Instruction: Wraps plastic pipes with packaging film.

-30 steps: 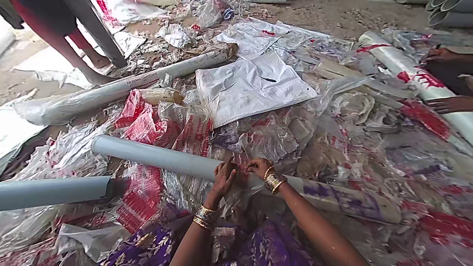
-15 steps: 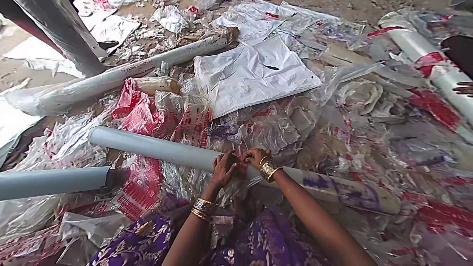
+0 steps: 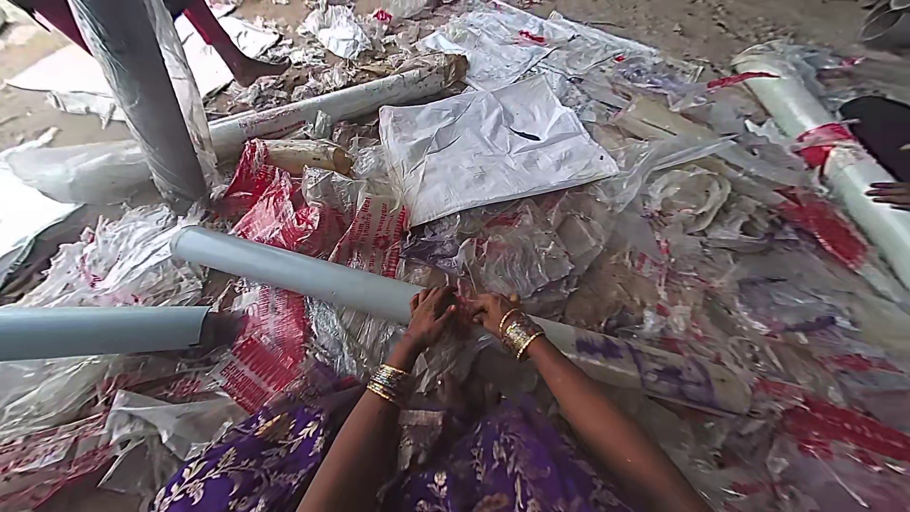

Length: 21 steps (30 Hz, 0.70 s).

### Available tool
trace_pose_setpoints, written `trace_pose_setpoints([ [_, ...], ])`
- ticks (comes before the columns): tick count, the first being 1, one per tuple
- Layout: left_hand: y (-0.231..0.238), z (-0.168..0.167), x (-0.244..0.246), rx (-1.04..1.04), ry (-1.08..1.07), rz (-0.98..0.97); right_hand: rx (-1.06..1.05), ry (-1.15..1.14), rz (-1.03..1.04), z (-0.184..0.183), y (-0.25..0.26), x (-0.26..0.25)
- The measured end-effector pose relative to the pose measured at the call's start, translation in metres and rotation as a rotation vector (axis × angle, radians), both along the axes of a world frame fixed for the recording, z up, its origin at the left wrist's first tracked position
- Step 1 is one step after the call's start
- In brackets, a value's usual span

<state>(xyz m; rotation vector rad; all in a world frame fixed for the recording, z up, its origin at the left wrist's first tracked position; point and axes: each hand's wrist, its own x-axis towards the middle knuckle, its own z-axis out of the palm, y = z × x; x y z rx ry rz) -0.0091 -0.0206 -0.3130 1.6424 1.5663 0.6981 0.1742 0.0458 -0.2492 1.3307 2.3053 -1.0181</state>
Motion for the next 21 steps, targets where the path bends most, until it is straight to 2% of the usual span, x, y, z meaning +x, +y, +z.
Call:
trace_pose_setpoints([
  [2, 0.000, 0.008, 0.001, -0.046, 0.045, -0.028, 0.019, 0.155, -0.175, -0.007, 0.001, 0.012],
  [4, -0.006, 0.010, 0.003, -0.035, 0.108, -0.023, 0.038, 0.207, -0.239, -0.011, 0.004, 0.014],
  [10, -0.011, 0.008, 0.006, -0.017, 0.168, -0.013, 0.047, 0.018, -0.032, -0.005, 0.012, -0.012],
  [21, -0.012, -0.001, 0.007, -0.012, 0.195, 0.010, 0.017, -0.068, -0.039, -0.006, 0.016, -0.012],
])
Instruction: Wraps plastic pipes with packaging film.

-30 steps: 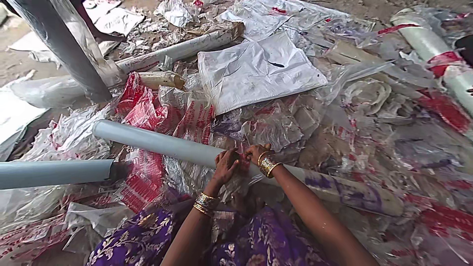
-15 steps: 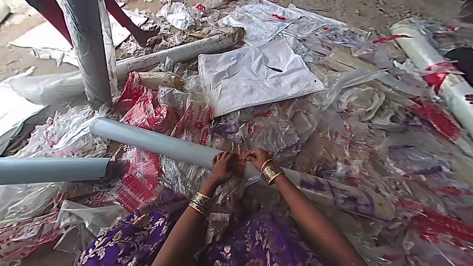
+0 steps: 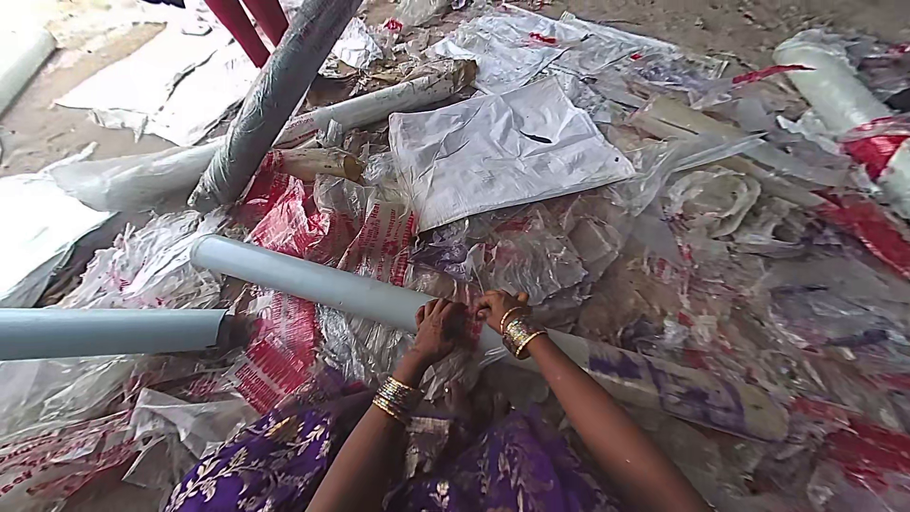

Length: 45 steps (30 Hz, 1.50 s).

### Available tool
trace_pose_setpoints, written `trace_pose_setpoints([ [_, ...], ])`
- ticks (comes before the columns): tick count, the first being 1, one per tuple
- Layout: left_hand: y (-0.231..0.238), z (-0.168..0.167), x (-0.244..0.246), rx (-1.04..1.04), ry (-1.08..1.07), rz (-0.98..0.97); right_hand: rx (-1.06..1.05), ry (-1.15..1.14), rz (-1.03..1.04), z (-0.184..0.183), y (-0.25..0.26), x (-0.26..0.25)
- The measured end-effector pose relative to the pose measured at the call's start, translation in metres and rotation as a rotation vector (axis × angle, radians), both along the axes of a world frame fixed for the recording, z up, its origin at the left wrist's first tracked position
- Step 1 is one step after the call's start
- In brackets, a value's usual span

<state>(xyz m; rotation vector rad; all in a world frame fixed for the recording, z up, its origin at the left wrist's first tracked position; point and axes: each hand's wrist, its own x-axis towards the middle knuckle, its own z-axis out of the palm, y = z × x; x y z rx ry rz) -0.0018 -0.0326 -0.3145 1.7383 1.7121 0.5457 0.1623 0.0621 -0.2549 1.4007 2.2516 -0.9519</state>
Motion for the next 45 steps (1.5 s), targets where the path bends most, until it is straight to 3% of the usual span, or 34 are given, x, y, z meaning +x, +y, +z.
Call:
trace_pose_setpoints([
  [9, -0.005, 0.005, 0.003, -0.021, 0.004, 0.001, -0.013, -0.015, 0.059, 0.002, -0.005, -0.004],
  [16, -0.017, -0.010, -0.002, 0.055, -0.161, 0.009, -0.062, 0.042, 0.088, -0.001, -0.009, 0.004],
  [22, -0.023, -0.013, 0.000, 0.066, -0.151, 0.046, -0.274, 0.159, 0.327, -0.004, -0.011, 0.007],
  [27, -0.011, -0.009, 0.003, 0.059, -0.130, 0.039, -0.061, 0.205, -0.062, 0.005, -0.014, 0.018],
  [29, -0.013, -0.006, 0.003, 0.051, -0.119, 0.037, -0.029, 0.177, -0.123, 0.004, -0.012, 0.019],
  [35, -0.014, -0.007, 0.002, 0.038, -0.120, 0.045, -0.030, 0.112, -0.109, 0.000, -0.017, 0.007],
  [45, -0.011, -0.007, 0.004, 0.036, -0.131, 0.060, 0.008, -0.047, 0.080, 0.008, -0.014, -0.006],
])
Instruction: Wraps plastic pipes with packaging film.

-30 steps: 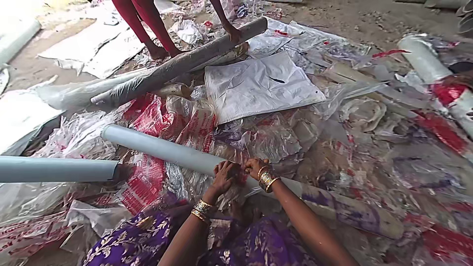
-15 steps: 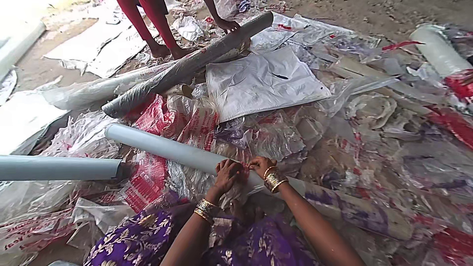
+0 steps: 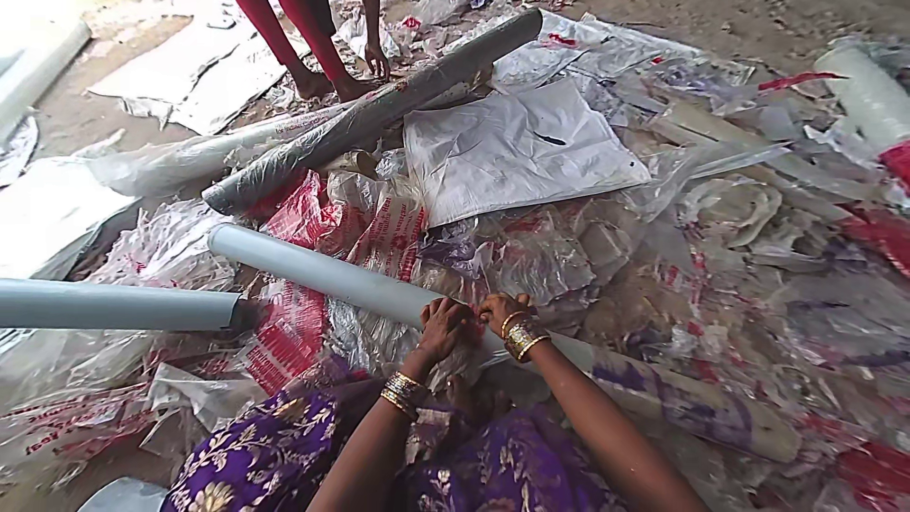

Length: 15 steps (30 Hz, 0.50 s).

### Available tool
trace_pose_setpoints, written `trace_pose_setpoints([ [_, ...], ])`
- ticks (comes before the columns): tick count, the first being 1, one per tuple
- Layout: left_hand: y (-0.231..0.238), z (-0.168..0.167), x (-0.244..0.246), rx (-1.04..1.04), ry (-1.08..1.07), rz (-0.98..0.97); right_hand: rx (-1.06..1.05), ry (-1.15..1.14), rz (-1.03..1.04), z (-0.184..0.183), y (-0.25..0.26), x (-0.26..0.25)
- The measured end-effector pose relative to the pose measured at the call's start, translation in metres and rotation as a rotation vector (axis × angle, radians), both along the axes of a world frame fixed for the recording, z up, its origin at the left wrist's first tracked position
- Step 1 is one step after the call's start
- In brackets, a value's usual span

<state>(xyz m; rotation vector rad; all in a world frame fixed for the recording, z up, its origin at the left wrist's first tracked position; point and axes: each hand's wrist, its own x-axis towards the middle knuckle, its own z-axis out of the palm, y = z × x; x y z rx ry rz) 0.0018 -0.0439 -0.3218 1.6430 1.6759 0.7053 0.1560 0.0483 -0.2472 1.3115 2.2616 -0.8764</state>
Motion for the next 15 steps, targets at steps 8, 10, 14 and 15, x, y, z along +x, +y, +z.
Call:
trace_pose_setpoints([
  [8, 0.000, 0.004, 0.003, 0.035, -0.028, 0.024, -0.083, 0.183, -0.109, -0.017, -0.002, 0.013],
  [10, -0.002, 0.002, 0.003, 0.048, -0.034, 0.029, -0.111, 0.217, -0.078, -0.021, 0.001, 0.016],
  [14, -0.003, -0.001, 0.002, 0.064, -0.026, 0.031, -0.228, 0.352, 0.115, -0.025, 0.009, 0.020],
  [15, -0.002, -0.001, 0.001, 0.061, -0.029, 0.031, -0.261, 0.394, 0.180, -0.026, 0.008, 0.019],
])
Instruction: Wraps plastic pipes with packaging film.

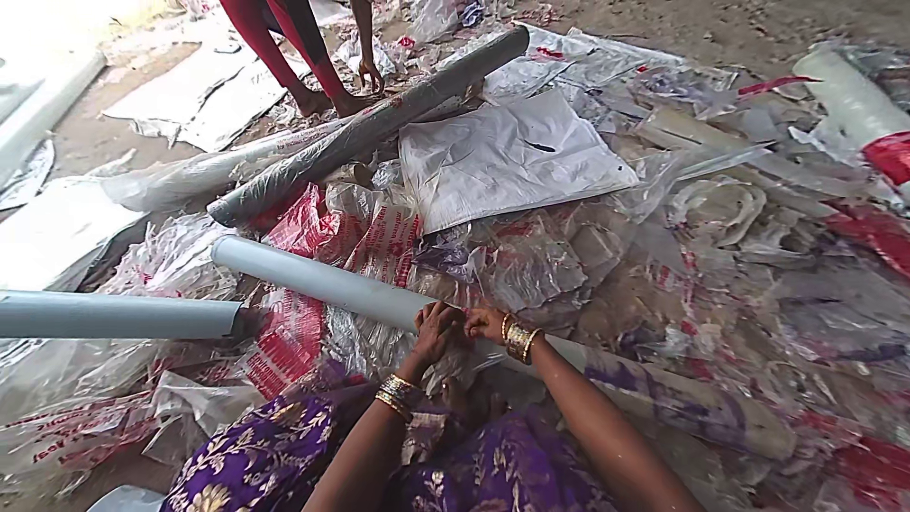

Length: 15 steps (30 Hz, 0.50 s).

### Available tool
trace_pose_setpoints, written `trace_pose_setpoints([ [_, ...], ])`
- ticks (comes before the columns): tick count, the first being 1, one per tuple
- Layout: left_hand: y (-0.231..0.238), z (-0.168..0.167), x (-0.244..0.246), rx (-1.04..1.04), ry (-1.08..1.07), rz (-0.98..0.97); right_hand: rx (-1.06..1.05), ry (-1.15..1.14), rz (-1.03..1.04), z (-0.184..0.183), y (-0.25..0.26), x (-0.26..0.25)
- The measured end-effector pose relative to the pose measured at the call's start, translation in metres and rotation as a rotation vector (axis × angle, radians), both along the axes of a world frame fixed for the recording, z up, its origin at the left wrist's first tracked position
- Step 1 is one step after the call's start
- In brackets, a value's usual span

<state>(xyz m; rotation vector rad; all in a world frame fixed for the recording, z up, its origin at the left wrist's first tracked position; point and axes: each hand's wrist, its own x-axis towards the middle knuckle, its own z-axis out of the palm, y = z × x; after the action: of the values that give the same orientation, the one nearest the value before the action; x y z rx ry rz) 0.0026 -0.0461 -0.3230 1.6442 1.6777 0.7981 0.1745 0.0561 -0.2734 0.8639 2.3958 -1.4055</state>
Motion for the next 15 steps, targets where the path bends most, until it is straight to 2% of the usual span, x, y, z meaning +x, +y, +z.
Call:
trace_pose_setpoints([
  [2, 0.003, 0.003, 0.000, -0.015, -0.021, 0.000, -0.012, 0.014, -0.005, 0.004, -0.007, -0.003],
  [6, 0.014, 0.013, -0.002, -0.053, -0.038, -0.011, 0.094, -0.013, -0.422, 0.010, -0.010, 0.002],
  [8, 0.012, 0.013, -0.002, -0.045, -0.022, -0.010, 0.133, -0.093, -0.504, 0.009, -0.010, 0.005],
  [15, 0.011, 0.009, -0.003, -0.038, -0.009, -0.017, 0.176, -0.237, -0.425, 0.010, -0.008, -0.006],
])
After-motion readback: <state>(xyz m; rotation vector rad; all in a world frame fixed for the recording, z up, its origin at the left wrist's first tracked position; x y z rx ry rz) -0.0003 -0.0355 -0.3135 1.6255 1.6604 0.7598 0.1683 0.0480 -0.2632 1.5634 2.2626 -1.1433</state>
